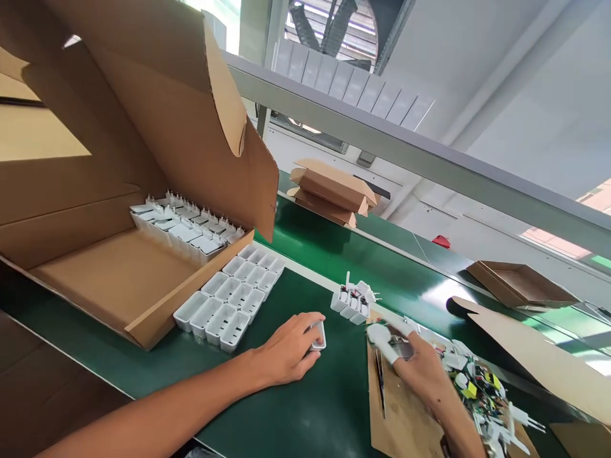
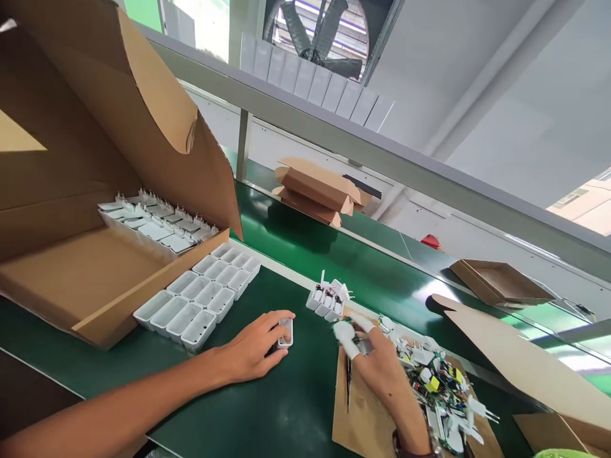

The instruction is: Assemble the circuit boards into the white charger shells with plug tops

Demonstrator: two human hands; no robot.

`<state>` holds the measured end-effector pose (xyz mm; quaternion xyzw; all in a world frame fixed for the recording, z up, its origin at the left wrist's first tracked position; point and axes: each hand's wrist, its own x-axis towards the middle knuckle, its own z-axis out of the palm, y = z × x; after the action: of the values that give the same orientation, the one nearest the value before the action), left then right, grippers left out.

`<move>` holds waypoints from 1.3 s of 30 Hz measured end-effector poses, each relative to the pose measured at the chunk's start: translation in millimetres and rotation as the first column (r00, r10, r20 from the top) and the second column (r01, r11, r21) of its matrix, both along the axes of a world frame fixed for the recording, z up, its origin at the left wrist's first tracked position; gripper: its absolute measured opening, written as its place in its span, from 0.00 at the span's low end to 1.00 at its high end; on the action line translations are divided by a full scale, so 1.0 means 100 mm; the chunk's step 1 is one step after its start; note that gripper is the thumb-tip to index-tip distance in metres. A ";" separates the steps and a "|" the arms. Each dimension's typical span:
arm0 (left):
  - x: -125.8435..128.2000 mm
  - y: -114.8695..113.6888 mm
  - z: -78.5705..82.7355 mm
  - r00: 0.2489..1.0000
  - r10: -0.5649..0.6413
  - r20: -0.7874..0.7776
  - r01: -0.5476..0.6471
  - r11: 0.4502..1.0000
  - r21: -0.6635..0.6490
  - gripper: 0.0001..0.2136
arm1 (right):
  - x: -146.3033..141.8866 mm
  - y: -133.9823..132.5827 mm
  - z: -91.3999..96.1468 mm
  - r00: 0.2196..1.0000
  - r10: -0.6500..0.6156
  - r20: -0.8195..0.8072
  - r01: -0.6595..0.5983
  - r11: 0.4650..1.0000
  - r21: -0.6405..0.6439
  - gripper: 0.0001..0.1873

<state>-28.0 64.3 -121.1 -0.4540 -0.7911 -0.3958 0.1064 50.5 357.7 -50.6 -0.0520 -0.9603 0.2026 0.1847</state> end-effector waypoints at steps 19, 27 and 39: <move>-0.04 0.00 0.04 0.978 0.016 0.208 -0.019 1.000 0.015 0.32 | 0.03 -0.66 -0.77 0.935 0.354 -0.016 -0.353 0.933 0.066 0.31; -0.11 -0.01 0.01 0.960 0.009 0.281 -0.001 1.000 -0.031 0.36 | -0.03 -0.71 -0.65 0.926 0.294 -0.238 -0.312 0.949 -0.039 0.28; -0.14 0.04 -0.08 0.992 -0.038 0.123 0.029 0.997 0.073 0.35 | 0.12 -0.89 -0.34 0.822 0.420 -0.386 -0.423 0.902 0.081 0.36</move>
<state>-41.9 67.9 -129.2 -0.4378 -0.7739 -0.4528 0.0663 62.6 268.6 -84.5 0.2023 -0.8900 0.2487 0.3244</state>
